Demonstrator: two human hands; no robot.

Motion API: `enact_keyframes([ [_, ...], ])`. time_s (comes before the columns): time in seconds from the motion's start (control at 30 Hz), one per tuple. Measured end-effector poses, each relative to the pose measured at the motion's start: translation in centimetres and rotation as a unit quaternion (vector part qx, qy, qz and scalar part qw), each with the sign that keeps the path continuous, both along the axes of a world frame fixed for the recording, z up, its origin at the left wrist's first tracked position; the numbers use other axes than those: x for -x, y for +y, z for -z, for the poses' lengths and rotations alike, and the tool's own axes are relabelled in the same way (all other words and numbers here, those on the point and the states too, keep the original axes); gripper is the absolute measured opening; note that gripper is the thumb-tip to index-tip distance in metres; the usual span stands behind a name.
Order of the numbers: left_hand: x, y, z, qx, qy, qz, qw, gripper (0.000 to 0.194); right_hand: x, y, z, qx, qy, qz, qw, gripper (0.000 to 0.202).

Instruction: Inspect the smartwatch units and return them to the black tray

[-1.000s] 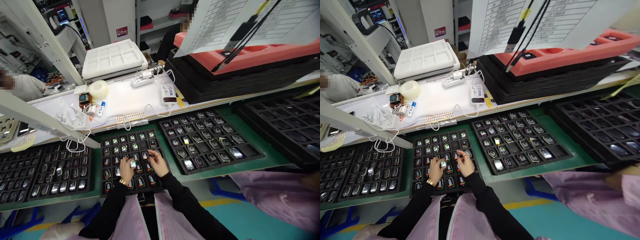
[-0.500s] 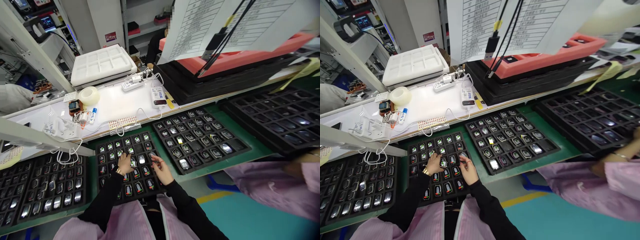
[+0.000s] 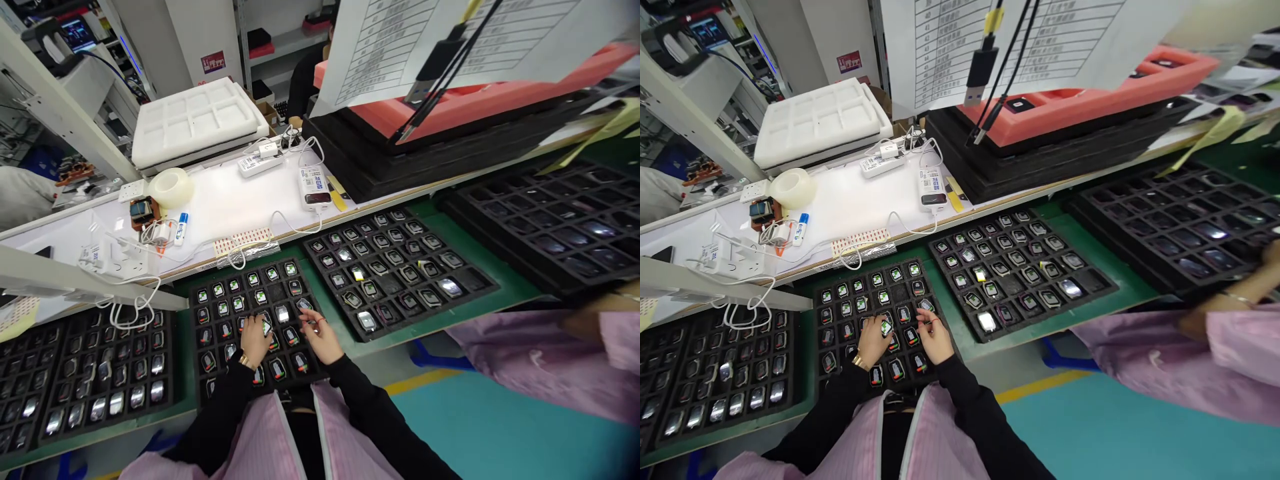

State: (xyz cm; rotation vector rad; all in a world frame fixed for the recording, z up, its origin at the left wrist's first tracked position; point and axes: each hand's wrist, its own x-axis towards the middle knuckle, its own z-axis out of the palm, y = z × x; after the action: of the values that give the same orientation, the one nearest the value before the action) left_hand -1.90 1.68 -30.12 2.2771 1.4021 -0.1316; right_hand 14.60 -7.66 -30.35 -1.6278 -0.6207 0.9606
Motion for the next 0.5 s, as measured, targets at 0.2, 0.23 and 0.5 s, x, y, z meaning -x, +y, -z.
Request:
enact_keyframes([
  [0.2,2.6,-0.9,-1.1,0.022,-0.049,0.061,0.997,0.052,0.5,0.9,-0.4,-0.002,-0.005,-0.039,0.999,0.041],
  [0.23,2.8,-1.1,-1.2,0.021,-0.054,0.062,0.996,0.054,0.6,0.9,-0.4,-0.002,-0.008,-0.043,0.999,0.042],
  [0.5,3.4,-0.9,-1.1,0.011,-0.035,0.031,0.999,0.052,0.7,-0.2,-0.1,0.014,-0.023,-0.050,0.998,0.048],
])
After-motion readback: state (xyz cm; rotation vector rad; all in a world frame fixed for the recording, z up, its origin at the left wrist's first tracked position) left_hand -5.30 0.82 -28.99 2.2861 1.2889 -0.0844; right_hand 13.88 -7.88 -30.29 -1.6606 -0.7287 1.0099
